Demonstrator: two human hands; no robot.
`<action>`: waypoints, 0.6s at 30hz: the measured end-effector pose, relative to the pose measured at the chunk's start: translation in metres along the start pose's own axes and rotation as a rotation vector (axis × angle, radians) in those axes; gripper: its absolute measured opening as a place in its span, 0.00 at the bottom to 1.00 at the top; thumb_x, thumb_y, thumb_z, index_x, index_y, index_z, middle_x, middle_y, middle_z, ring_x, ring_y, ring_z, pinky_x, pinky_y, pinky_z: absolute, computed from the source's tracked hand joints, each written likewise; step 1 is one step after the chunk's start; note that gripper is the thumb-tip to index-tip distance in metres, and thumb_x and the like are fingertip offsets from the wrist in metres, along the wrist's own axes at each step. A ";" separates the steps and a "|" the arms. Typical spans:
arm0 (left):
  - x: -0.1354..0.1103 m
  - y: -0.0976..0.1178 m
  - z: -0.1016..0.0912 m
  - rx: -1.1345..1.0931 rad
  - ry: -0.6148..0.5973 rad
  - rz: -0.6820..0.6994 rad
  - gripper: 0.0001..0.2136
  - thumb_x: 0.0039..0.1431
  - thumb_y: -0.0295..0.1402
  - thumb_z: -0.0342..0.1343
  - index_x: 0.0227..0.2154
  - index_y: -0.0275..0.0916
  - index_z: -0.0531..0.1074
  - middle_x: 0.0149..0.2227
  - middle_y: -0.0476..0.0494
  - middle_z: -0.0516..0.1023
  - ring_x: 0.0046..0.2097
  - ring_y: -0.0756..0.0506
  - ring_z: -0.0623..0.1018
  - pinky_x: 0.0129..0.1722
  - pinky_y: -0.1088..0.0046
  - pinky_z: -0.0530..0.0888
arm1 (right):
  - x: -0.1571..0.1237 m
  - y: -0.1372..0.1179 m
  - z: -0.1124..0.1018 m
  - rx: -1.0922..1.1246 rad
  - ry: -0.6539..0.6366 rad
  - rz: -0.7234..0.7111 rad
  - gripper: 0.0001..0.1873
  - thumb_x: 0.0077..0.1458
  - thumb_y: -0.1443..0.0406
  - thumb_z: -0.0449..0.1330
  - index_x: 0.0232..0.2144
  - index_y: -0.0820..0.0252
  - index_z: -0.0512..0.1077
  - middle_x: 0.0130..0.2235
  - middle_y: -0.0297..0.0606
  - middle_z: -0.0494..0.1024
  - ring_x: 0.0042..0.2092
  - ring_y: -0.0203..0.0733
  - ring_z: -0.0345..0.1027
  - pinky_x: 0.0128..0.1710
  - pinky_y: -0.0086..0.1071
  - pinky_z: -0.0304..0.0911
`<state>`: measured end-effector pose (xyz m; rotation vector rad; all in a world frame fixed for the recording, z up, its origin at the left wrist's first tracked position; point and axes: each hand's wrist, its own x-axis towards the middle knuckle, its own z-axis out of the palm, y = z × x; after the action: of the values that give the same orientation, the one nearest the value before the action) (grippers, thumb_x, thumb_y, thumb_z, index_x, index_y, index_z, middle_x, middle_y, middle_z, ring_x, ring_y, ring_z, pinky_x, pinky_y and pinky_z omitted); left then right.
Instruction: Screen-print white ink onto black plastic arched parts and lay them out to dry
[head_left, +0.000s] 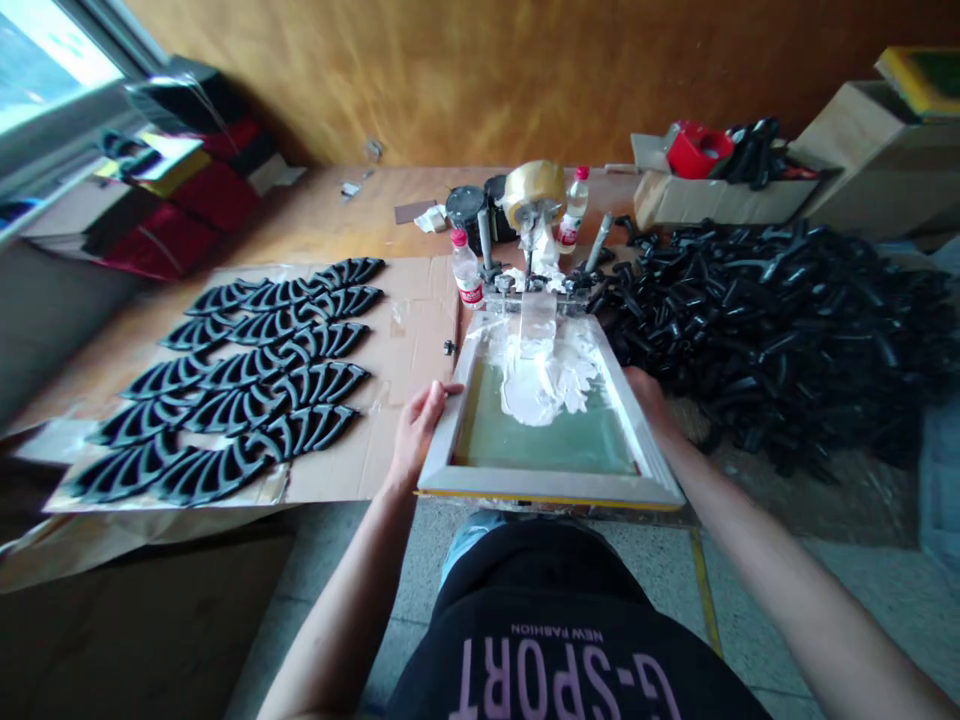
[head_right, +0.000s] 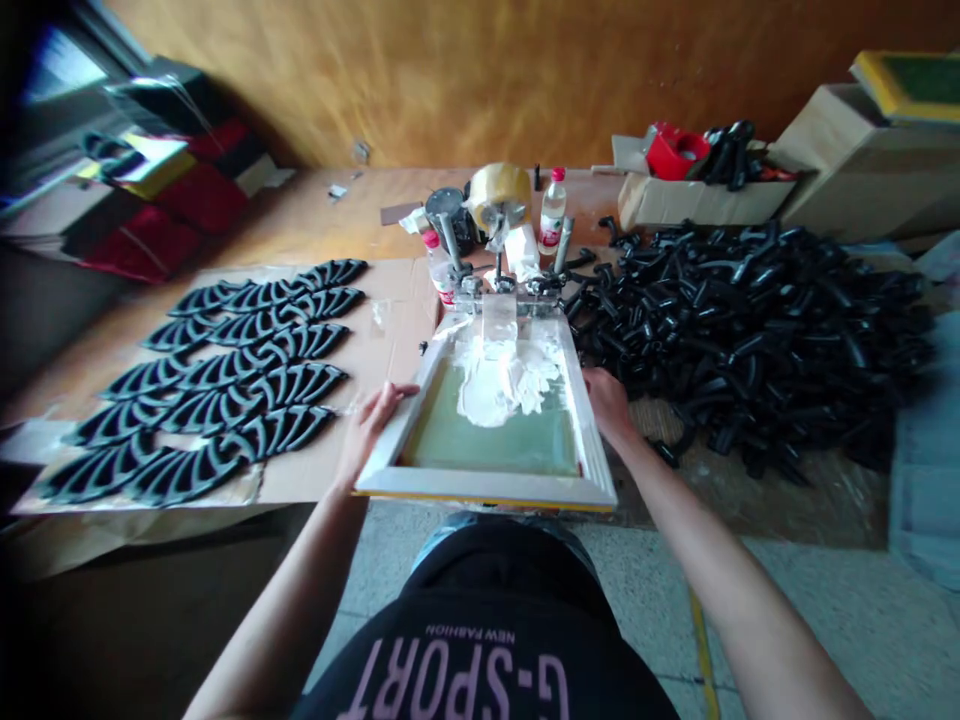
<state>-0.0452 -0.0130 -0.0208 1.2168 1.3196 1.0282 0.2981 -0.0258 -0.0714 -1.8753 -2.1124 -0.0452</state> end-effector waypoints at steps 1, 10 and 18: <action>-0.005 -0.019 -0.001 0.006 -0.049 -0.072 0.24 0.59 0.51 0.52 0.47 0.37 0.75 0.30 0.47 0.75 0.28 0.51 0.72 0.26 0.77 0.68 | 0.009 0.003 -0.006 0.003 0.062 0.074 0.19 0.64 0.69 0.46 0.42 0.72 0.77 0.36 0.47 0.79 0.37 0.42 0.72 0.38 0.35 0.71; 0.010 -0.118 0.005 0.200 -0.090 -0.135 0.31 0.58 0.46 0.54 0.64 0.42 0.60 0.27 0.51 0.72 0.27 0.51 0.70 0.27 0.77 0.66 | 0.080 -0.091 0.011 0.058 -0.156 -0.089 0.12 0.56 0.66 0.61 0.44 0.62 0.71 0.43 0.43 0.75 0.45 0.46 0.68 0.45 0.36 0.63; 0.008 -0.116 0.003 0.165 -0.091 -0.164 0.30 0.58 0.47 0.55 0.62 0.41 0.63 0.31 0.48 0.76 0.32 0.48 0.74 0.32 0.74 0.70 | 0.012 -0.079 -0.006 0.129 -0.352 -0.642 0.12 0.59 0.73 0.51 0.34 0.59 0.75 0.35 0.38 0.75 0.38 0.41 0.65 0.37 0.32 0.57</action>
<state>-0.0560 -0.0192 -0.1364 1.2390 1.4289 0.7513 0.2217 -0.0265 -0.0487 -1.1283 -2.7965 0.2882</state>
